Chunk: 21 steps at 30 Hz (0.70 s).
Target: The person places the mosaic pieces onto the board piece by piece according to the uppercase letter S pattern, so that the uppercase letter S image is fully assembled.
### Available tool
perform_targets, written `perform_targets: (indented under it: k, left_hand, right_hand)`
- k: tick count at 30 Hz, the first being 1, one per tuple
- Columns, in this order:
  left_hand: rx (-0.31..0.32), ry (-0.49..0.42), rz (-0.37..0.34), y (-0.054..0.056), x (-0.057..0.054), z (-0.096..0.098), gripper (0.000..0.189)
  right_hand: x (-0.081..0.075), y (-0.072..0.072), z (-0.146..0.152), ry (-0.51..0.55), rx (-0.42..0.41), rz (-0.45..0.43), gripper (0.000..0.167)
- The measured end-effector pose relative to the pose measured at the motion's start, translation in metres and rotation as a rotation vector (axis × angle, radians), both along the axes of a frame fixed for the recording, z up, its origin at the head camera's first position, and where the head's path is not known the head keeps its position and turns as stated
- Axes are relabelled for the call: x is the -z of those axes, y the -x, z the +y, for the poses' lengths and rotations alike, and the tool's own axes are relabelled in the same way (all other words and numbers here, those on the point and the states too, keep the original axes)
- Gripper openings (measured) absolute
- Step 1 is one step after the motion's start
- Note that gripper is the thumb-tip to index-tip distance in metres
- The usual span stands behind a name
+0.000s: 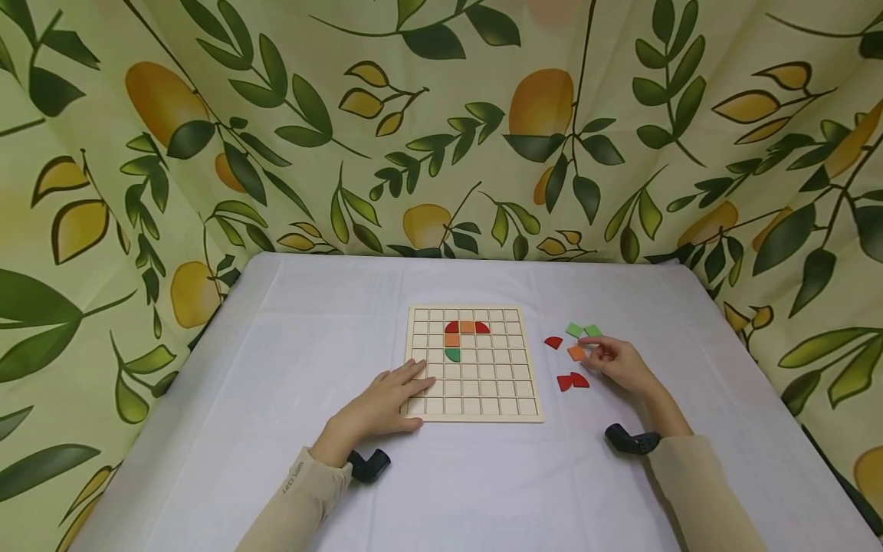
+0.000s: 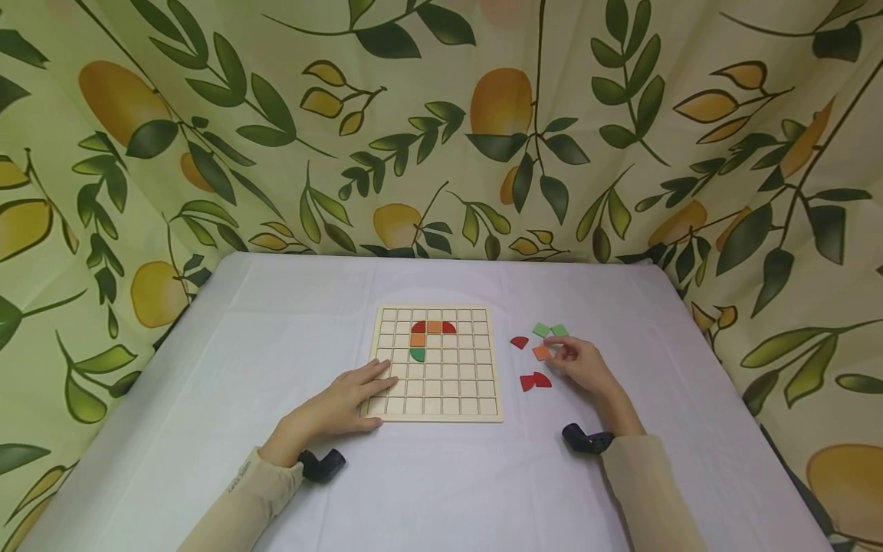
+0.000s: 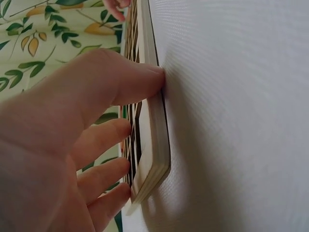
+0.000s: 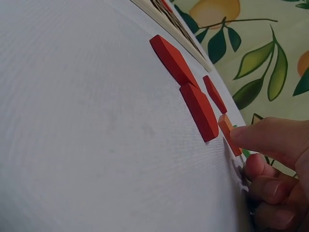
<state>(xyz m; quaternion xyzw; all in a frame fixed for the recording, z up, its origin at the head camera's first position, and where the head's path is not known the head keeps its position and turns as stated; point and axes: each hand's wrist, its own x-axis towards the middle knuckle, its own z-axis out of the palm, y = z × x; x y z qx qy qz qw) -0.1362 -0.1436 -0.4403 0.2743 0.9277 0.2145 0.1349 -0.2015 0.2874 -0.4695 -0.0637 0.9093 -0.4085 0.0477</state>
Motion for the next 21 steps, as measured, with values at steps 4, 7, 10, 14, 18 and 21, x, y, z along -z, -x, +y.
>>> perform_targets:
  k: [4,7,10,14,18,21]
  left_hand:
    - [0.003,0.001,0.012,0.0000,0.0009,-0.0003,0.065]
    - [0.003,0.001,0.020,0.0001,0.0023,-0.0004,0.065]
    - [-0.003,0.000,0.017,0.0002,0.0037,-0.0003,0.066]
    - [-0.009,0.002,0.017,0.0002,0.0049,0.0004,0.067]
    - [-0.012,0.007,0.017,0.0001,0.0050,0.0012,0.067]
    - [-0.014,0.008,0.023,0.0000,0.0047,0.0020,0.067]
  right_hand:
    - [0.0012,0.0016,0.0015,0.003,-0.004,0.001,0.038]
    - [0.0016,0.0025,0.0021,0.004,-0.008,-0.001,0.038]
    - [0.0021,0.0032,0.0020,0.001,-0.005,-0.009,0.037]
    - [0.0024,0.0038,0.0011,-0.012,0.008,-0.024,0.037]
    - [0.0026,0.0042,0.0002,-0.020,0.022,-0.032,0.036]
    - [0.0021,0.0035,0.0001,-0.017,0.026,-0.033,0.036]
